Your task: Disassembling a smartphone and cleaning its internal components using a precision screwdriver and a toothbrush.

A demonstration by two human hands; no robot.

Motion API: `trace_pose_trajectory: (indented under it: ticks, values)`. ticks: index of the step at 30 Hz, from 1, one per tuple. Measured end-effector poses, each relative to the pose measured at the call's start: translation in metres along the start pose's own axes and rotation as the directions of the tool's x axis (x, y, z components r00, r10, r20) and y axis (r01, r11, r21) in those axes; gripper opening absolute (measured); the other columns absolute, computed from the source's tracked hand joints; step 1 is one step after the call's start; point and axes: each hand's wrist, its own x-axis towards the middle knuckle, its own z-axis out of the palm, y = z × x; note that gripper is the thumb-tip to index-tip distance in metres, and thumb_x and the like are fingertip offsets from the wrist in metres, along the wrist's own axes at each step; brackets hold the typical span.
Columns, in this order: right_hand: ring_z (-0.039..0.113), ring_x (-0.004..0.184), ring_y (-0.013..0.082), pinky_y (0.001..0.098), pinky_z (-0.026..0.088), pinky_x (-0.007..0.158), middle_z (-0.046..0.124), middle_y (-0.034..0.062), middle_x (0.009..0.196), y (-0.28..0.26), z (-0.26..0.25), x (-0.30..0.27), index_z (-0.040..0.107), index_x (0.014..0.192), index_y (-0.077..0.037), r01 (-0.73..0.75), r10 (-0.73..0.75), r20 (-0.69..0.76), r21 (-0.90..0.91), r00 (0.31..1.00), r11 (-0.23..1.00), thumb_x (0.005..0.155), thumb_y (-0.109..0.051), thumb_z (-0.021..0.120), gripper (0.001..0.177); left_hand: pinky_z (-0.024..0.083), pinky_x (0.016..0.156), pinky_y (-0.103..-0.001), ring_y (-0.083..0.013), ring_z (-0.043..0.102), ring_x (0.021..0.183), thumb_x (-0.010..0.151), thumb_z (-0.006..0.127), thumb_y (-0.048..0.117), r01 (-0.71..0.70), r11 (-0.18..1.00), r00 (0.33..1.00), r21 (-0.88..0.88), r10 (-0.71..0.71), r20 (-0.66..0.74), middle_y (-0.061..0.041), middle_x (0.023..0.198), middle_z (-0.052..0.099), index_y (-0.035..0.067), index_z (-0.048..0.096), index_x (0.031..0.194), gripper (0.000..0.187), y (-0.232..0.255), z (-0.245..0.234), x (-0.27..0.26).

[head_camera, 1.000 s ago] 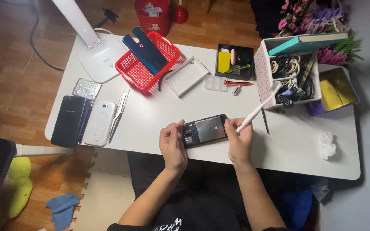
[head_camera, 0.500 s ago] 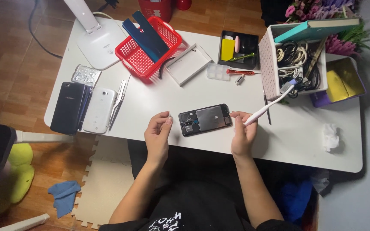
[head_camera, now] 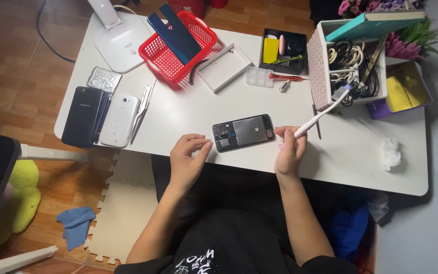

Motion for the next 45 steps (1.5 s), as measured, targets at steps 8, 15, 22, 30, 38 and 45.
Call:
trace_pose_trajectory:
  ticks: [8, 15, 22, 30, 38, 45]
  values:
    - [0.063, 0.093, 0.0186, 0.0349, 0.041, 0.089, 0.065, 0.0049, 0.088, 0.010, -0.002, 0.003, 0.053, 0.098, -0.015, 0.044, -0.044, -0.008, 0.033, 0.999, 0.998, 0.106, -0.024, 0.051, 0.012, 0.062, 0.081, -0.038, -0.0266, 0.073, 0.092, 0.097, 0.072, 0.017, -0.184, 0.960, 0.982, 0.212, 0.188, 0.002, -0.010, 0.099, 0.070, 0.006, 0.077, 0.103, 0.013, 0.004, 0.000, -0.009]
    - [0.063, 0.090, 0.0202, 0.0335, 0.044, 0.089, 0.060, 0.0067, 0.084, 0.016, 0.000, 0.004, 0.053, 0.095, -0.012, 0.083, -0.082, -0.017, 0.126, 0.997, 0.989, 0.106, -0.025, 0.051, 0.017, 0.060, 0.074, -0.032, -0.0214, 0.071, 0.085, 0.098, 0.069, 0.012, -0.387, 0.836, 0.903, 0.388, 0.428, -0.022, -0.006, 0.095, 0.070, 0.007, 0.075, 0.103, 0.009, -0.019, -0.004, -0.010]
    - [0.063, 0.088, 0.0206, 0.0302, 0.046, 0.089, 0.059, 0.0084, 0.081, 0.004, 0.001, 0.002, 0.053, 0.093, -0.009, 0.050, -0.044, -0.038, 0.206, 0.998, 0.977, 0.105, -0.021, 0.049, 0.017, 0.060, 0.075, -0.029, -0.0200, 0.071, 0.087, 0.093, 0.073, 0.007, -0.476, 0.737, 0.838, 0.481, 0.546, -0.007, -0.005, 0.098, 0.071, 0.009, 0.076, 0.105, 0.012, -0.024, -0.002, -0.008]
    - [0.064, 0.090, 0.0226, 0.0305, 0.046, 0.087, 0.055, 0.0091, 0.081, -0.003, 0.005, 0.001, 0.052, 0.094, -0.008, 0.040, -0.037, -0.022, 0.180, 0.999, 0.983, 0.104, -0.019, 0.049, 0.015, 0.060, 0.077, -0.029, -0.0195, 0.071, 0.090, 0.088, 0.076, 0.004, -0.420, 0.762, 0.904, 0.493, 0.398, 0.156, -0.004, 0.100, 0.072, 0.018, 0.078, 0.110, 0.026, -0.012, -0.007, 0.009]
    - [0.063, 0.092, 0.0229, 0.0311, 0.046, 0.090, 0.056, 0.0097, 0.082, 0.006, 0.002, 0.004, 0.050, 0.093, -0.010, 0.030, -0.029, -0.005, 0.193, 1.000, 0.981, 0.105, -0.017, 0.049, 0.014, 0.060, 0.081, -0.033, -0.0244, 0.072, 0.095, 0.083, 0.077, -0.003, -0.491, 0.688, 0.869, 0.535, 0.340, 0.360, -0.009, 0.101, 0.075, 0.019, 0.081, 0.108, 0.033, 0.000, -0.001, 0.047]
    - [0.062, 0.092, 0.0233, 0.0309, 0.047, 0.090, 0.055, 0.0107, 0.080, 0.003, 0.001, 0.004, 0.045, 0.089, -0.011, 0.027, -0.031, 0.015, 0.214, 0.999, 0.976, 0.104, -0.015, 0.049, 0.016, 0.057, 0.084, -0.034, -0.0258, 0.070, 0.101, 0.084, 0.075, -0.003, -0.556, 0.593, 0.827, 0.582, 0.328, 0.456, -0.011, 0.104, 0.075, 0.019, 0.081, 0.109, 0.034, 0.011, 0.003, 0.055]
